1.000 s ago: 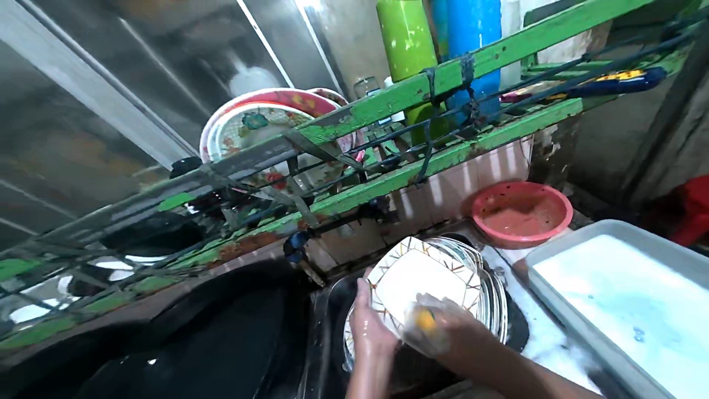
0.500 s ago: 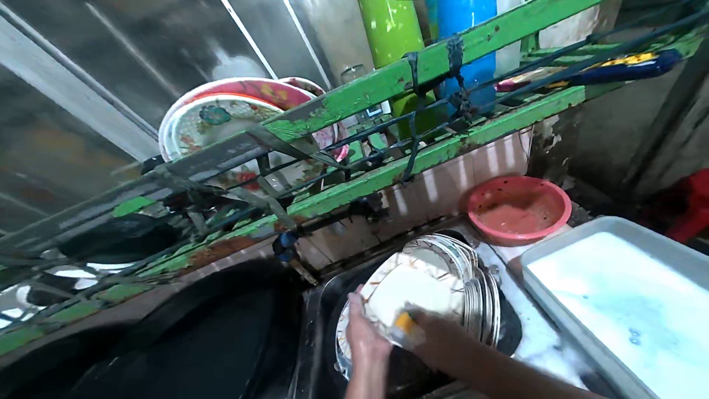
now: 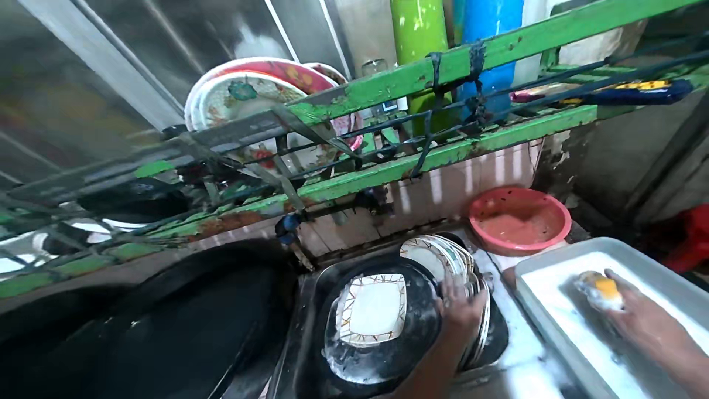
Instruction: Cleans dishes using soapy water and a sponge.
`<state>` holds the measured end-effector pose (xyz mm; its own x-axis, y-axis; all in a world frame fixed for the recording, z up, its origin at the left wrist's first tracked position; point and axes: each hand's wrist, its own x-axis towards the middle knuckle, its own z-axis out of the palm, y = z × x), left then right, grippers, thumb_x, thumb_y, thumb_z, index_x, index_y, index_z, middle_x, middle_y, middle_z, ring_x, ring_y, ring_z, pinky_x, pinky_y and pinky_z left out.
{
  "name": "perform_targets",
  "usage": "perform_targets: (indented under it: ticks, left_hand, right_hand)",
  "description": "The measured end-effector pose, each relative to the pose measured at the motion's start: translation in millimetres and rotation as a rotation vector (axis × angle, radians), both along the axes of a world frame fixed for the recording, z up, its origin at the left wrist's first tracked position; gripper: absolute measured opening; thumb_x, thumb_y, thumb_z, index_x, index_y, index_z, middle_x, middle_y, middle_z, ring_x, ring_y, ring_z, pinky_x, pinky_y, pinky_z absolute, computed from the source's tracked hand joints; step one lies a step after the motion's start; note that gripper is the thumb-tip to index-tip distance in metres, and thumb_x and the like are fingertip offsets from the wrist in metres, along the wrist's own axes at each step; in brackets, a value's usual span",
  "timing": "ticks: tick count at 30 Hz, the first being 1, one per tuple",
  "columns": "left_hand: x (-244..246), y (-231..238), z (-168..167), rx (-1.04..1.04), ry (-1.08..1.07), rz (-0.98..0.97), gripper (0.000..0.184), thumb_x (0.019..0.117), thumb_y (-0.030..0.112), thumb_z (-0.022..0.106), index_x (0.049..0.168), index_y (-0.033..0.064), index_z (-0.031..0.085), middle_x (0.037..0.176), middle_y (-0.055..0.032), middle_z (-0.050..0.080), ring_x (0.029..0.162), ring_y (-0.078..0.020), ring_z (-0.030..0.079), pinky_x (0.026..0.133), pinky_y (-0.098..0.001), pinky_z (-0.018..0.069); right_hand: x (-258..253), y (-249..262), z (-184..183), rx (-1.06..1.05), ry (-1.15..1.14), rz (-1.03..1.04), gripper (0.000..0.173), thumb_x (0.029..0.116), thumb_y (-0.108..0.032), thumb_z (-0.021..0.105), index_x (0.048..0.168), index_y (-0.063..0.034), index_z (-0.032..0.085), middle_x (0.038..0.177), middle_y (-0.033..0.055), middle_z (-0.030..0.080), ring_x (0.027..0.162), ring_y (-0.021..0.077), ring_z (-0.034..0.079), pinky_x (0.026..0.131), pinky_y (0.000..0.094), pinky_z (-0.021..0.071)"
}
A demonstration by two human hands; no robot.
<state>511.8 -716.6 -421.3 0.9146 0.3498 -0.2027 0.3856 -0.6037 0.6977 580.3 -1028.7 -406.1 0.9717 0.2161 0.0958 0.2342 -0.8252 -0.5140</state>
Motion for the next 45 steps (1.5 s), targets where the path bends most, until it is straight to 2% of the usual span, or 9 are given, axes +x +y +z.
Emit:
perform_targets:
  ticks: [8,13,22,27,31,34,38,42,45]
  left_hand:
    - [10.8,-18.0,-6.2,0.116,0.157,-0.163,0.06,0.1107,0.048,0.027,0.162,0.0175,0.031,0.17,-0.001,0.023,0.159,-0.0259,0.009,0.124,-0.0618,-0.0031]
    - [-26.8,-12.7,78.6,-0.645,-0.108,0.167,0.048,0.1074,0.03,0.052,0.144,-0.0009,0.051,0.136,-0.0225,0.06,0.125,-0.0286,0.06,0.107,-0.047,0.0479]
    - [-81.6,10.1,135.3,-0.793,-0.427,0.074,0.06,0.0748,-0.011,0.054,0.135,-0.007,0.051,0.107,-0.0119,0.07,0.094,-0.0121,0.069,0.081,-0.0319,0.0589]
    - [-100.9,42.4,142.2,-0.813,-0.402,0.104,0.065,0.0661,-0.009,0.056,0.131,-0.0043,0.056,0.107,-0.0138,0.071,0.093,-0.0178,0.071,0.078,-0.0385,0.0608]
    - [-93.9,63.0,135.4,-0.797,-0.386,0.149,0.033,0.0821,-0.008,0.056,0.114,-0.0017,0.059,0.092,-0.0074,0.07,0.084,-0.0127,0.069,0.074,-0.0322,0.0597]
    - [-102.8,70.4,136.8,-0.966,-0.391,0.178,0.052,0.0699,-0.008,0.055,0.122,-0.0057,0.059,0.1,-0.0157,0.072,0.087,-0.0212,0.072,0.075,-0.0402,0.0618]
    - [-90.8,72.9,131.1,-1.382,-0.472,0.221,0.032,0.1076,0.015,0.038,0.128,-0.0026,0.054,0.107,-0.0223,0.07,0.097,-0.0305,0.072,0.084,-0.0498,0.0616]
    - [-77.7,78.8,129.4,-1.529,-0.528,0.232,0.055,0.1102,0.049,0.027,0.132,0.0089,0.057,0.116,-0.0163,0.069,0.107,-0.0282,0.069,0.09,-0.0503,0.0583]
    - [-89.2,82.4,128.8,-1.51,-0.526,0.232,0.055,0.1111,0.046,0.027,0.135,0.0049,0.055,0.119,-0.0204,0.068,0.11,-0.0318,0.069,0.093,-0.0538,0.0581]
  right_hand:
    - [-9.0,-3.4,-17.7,-0.263,0.233,0.029,0.067,0.0968,-0.03,0.068,0.153,-0.0032,0.044,0.152,0.0271,0.048,0.136,0.0485,0.05,0.11,0.0679,0.0392]
    - [-10.7,33.2,8.6,0.315,0.171,-0.049,0.055,0.0991,-0.031,0.064,0.143,0.001,0.054,0.126,0.0306,0.064,0.118,0.0451,0.063,0.102,0.0656,0.0466]
    - [-44.8,219.9,105.9,0.626,-0.092,0.22,0.058,0.0904,-0.034,0.074,0.138,-0.0032,0.062,0.135,0.0145,0.066,0.125,0.0272,0.063,0.108,0.0511,0.0497]
    - [-24.3,238.4,107.0,0.602,0.184,-0.015,0.051,0.0984,-0.039,0.067,0.13,0.0007,0.06,0.11,0.0241,0.069,0.099,0.038,0.069,0.089,0.0599,0.0549]
    - [-84.6,271.8,107.7,0.567,-0.088,0.38,0.058,0.0902,-0.046,0.07,0.138,-0.0125,0.064,0.145,0.0082,0.06,0.141,0.0245,0.051,0.119,0.0495,0.039]
    - [-51.6,261.3,105.3,0.611,0.031,0.118,0.051,0.0956,-0.034,0.071,0.136,-0.0039,0.062,0.124,0.0179,0.07,0.115,0.0322,0.067,0.101,0.0562,0.0526]
    - [-51.6,261.6,96.7,0.67,0.035,-0.033,0.049,0.0964,-0.037,0.07,0.129,-0.0012,0.062,0.109,0.0213,0.071,0.099,0.0358,0.07,0.089,0.06,0.0559]
    - [-95.0,291.6,79.6,0.761,-0.244,0.346,0.056,0.0904,-0.044,0.073,0.136,-0.0134,0.065,0.146,0.006,0.061,0.142,0.0196,0.05,0.121,0.0456,0.0388]
    - [-60.3,272.9,81.0,0.598,-0.146,0.081,0.05,0.096,-0.036,0.07,0.137,-0.008,0.064,0.132,0.0131,0.068,0.123,0.0271,0.065,0.106,0.0519,0.0514]
